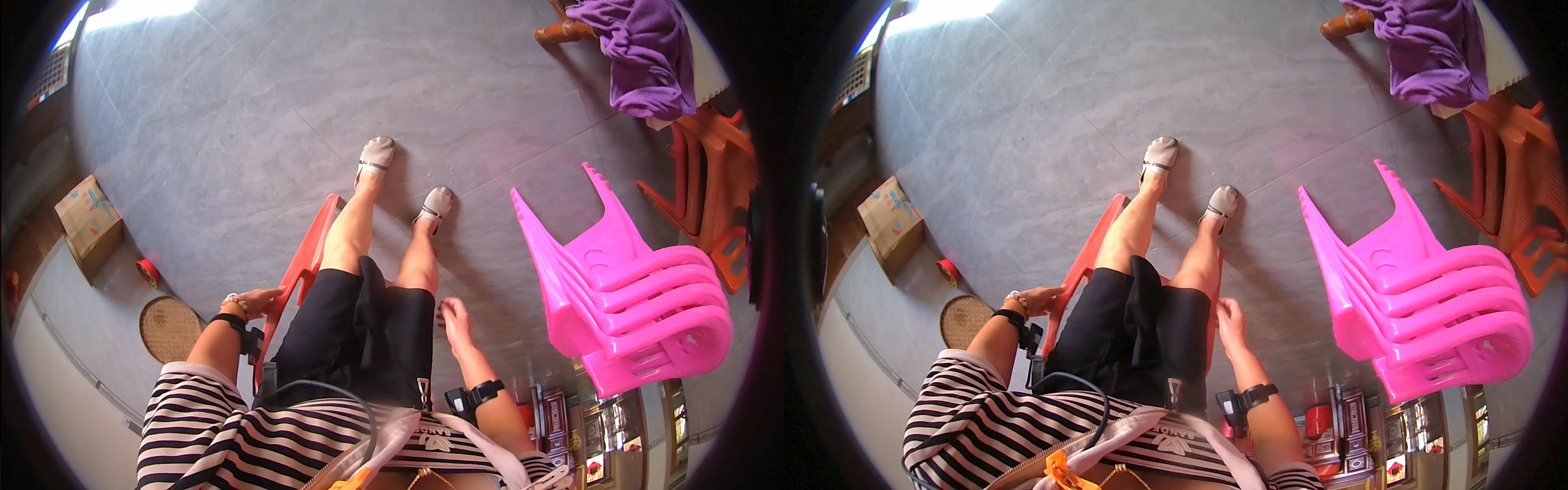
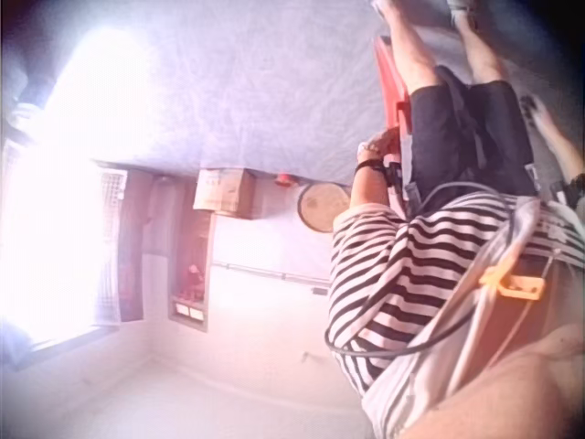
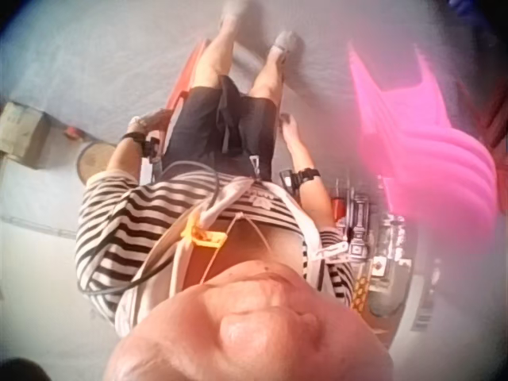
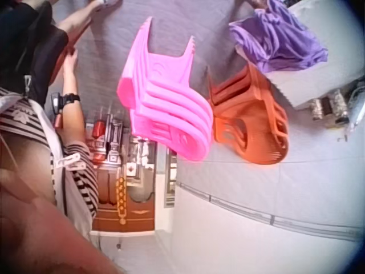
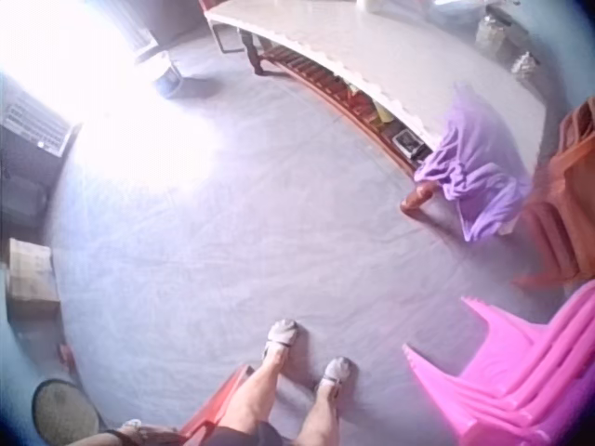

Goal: Wiping a small pink plastic chair with a purple cloth.

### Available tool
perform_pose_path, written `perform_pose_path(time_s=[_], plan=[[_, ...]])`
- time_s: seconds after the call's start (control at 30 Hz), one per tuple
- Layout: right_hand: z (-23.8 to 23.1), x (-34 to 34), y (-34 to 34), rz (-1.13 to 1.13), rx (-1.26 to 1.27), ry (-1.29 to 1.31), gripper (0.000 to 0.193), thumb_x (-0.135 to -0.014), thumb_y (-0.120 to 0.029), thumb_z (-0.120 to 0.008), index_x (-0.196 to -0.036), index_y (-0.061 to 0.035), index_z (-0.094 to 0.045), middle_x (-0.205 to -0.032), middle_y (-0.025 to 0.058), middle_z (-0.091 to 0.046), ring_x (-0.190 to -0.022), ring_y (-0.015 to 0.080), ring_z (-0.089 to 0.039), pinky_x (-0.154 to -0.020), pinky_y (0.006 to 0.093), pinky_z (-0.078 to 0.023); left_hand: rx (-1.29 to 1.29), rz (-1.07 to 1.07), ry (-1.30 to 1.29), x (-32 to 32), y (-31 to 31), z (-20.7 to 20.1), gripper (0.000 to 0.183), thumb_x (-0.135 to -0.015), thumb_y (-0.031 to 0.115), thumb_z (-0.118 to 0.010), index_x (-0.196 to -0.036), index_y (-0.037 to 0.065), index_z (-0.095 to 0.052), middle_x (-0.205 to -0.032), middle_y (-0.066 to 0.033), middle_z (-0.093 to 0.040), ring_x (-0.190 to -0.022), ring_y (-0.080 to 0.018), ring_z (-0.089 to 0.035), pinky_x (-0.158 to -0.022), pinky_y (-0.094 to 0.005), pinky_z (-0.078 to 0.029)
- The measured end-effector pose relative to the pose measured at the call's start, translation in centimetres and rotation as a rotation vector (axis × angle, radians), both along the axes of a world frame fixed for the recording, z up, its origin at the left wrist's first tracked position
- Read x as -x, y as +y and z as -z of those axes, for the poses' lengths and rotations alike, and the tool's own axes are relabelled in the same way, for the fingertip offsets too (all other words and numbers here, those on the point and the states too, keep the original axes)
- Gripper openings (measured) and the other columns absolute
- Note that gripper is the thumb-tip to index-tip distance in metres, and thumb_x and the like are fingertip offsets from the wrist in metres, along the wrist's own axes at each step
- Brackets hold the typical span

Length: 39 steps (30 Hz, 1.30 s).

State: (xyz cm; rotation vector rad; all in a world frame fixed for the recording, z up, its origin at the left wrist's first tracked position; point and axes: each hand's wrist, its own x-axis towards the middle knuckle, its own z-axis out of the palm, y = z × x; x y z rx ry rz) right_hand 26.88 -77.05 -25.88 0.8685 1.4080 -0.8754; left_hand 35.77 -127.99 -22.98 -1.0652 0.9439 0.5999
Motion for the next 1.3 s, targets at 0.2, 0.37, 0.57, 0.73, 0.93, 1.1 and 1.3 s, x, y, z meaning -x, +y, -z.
perform_pose_path(time_s=[0.2,0.37,0.57,0.73,0.93,1.1,1.3], plan=[[0.7,-15.4,7.3,-0.363,-0.124,-0.244,0.065,-0.086,-0.038,-0.068,-0.136,-0.0036,-0.046,-0.131,0.0219,-0.056,-0.122,0.0322,-0.054,-0.099,0.0404,-0.045,-0.312,0.161,-0.020,5.6,3.6,0.7,0.051,-0.088,0.038,-0.066,-0.123,0.003,-0.056,-0.117,-0.0073,-0.063,-0.109,-0.0156,-0.059,-0.086,-0.0309,-0.053],[1.7,-19.5,7.2,0.209,0.077,-0.288,0.064,-0.085,-0.049,-0.063,-0.130,-0.0046,-0.054,-0.116,0.0195,-0.065,-0.106,0.0320,-0.064,-0.085,0.0410,-0.051,-0.420,0.088,-0.051,6.9,4.2,-0.2,0.061,-0.088,0.027,-0.067,-0.142,0.014,-0.043,-0.125,-0.0056,-0.061,-0.112,-0.0167,-0.059,-0.095,-0.0316,-0.050],[1.0,-24.1,9.3,0.344,-0.256,-0.085,0.046,-0.094,-0.046,-0.050,-0.118,-0.0087,-0.065,-0.099,0.0159,-0.071,-0.088,0.0315,-0.069,-0.074,0.0419,-0.052,-0.443,0.497,0.135,9.6,7.5,-0.7,0.036,-0.093,0.013,-0.059,-0.129,0.011,-0.057,-0.123,-0.0053,-0.064,-0.105,-0.0120,-0.063,-0.092,-0.0306,-0.052],[-0.6,-20.5,7.1,-0.046,-0.505,0.088,0.048,-0.095,-0.051,-0.046,-0.115,-0.0139,-0.068,-0.092,0.0201,-0.069,-0.089,0.0393,-0.067,-0.073,0.0451,-0.052,-0.424,0.214,0.078,5.1,4.1,0.0,0.032,-0.094,0.008,-0.055,-0.126,0.007,-0.056,-0.121,-0.0071,-0.064,-0.107,-0.0158,-0.063,-0.095,-0.0315,-0.051],[-1.3,-19.1,6.6,-0.005,-0.528,0.086,0.054,-0.093,-0.057,-0.045,-0.101,-0.0115,-0.073,-0.083,0.0216,-0.068,-0.083,0.0395,-0.068,-0.070,0.0461,-0.051,-0.475,-0.294,-0.082,-0.9,-1.1,3.6,0.022,-0.097,0.006,-0.051,-0.118,0.002,-0.056,-0.119,-0.0086,-0.064,-0.111,-0.0196,-0.062,-0.098,-0.0327,-0.050],[-1.0,-21.7,7.7,0.041,-0.555,0.196,0.055,-0.093,-0.056,-0.047,-0.093,-0.0076,-0.074,-0.075,0.0219,-0.066,-0.076,0.0384,-0.067,-0.066,0.0453,-0.050,-0.511,0.145,0.066,4.4,3.2,1.5,0.033,-0.098,0.018,-0.058,-0.127,0.003,-0.055,-0.121,-0.0088,-0.063,-0.108,-0.0182,-0.061,-0.098,-0.0317,-0.051],[-0.6,-23.4,8.3,0.128,-0.510,0.351,0.056,-0.094,-0.051,-0.049,-0.077,-0.0024,-0.071,-0.067,0.0217,-0.063,-0.070,0.0395,-0.066,-0.063,0.0464,-0.047,-0.766,0.415,0.227,5.7,3.7,0.7,0.049,-0.094,0.028,-0.063,-0.135,0.002,-0.052,-0.119,-0.0090,-0.065,-0.103,-0.0170,-0.064,-0.095,-0.0286,-0.051]])
